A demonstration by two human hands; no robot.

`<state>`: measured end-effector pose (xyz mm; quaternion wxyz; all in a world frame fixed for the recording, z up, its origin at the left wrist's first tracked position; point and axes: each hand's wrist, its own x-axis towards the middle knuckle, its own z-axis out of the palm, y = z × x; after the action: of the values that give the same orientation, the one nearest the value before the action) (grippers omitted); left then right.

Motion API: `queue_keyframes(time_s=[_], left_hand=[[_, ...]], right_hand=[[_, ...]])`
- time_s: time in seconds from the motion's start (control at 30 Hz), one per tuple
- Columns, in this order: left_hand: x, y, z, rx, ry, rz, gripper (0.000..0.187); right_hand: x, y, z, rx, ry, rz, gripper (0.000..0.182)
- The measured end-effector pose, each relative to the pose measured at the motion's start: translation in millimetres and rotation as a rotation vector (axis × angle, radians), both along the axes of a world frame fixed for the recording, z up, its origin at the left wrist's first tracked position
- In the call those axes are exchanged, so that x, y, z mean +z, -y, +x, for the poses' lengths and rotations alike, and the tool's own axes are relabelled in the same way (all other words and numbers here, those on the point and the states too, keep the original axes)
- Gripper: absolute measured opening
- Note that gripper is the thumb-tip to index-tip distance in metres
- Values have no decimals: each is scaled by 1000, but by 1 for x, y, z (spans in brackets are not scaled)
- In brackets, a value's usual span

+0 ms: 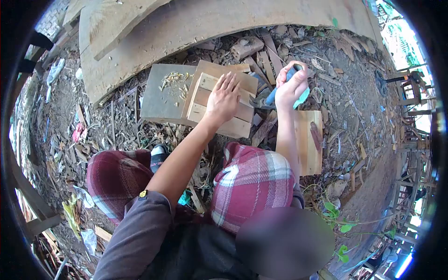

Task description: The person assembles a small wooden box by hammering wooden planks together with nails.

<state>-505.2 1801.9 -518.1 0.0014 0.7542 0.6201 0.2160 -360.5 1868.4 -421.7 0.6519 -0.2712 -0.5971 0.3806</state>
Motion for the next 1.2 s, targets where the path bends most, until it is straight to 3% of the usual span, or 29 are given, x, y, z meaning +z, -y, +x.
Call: queue_keyframes(time_s=[0.3,0.47,0.57,0.7,0.87,1.0,1.1,1.2], left_hand=[[-1,0,3,11,-13,-16,44],[2,0,2,14,-23,-23,44],[3,0,3,17,0,-36,44],[3,0,4,33,-42,-38,44],[1,0,4,22,-71,-33,45],[4,0,5,28,-114,-25,43],[3,-2,5,24,-162,-32,43],[2,-2,7,26,-199,-83,42]], right_hand=[[-4,11,-4,15,40,-10,53],[1,14,-11,167,1,-27,45],[-8,0,6,208,355,80,41],[-26,-7,21,555,340,-322,43],[-24,0,8,153,124,-470,49],[-31,3,21,95,-137,-361,48],[-29,9,32,8,-389,-486,50],[-35,14,34,-7,-406,-451,51]])
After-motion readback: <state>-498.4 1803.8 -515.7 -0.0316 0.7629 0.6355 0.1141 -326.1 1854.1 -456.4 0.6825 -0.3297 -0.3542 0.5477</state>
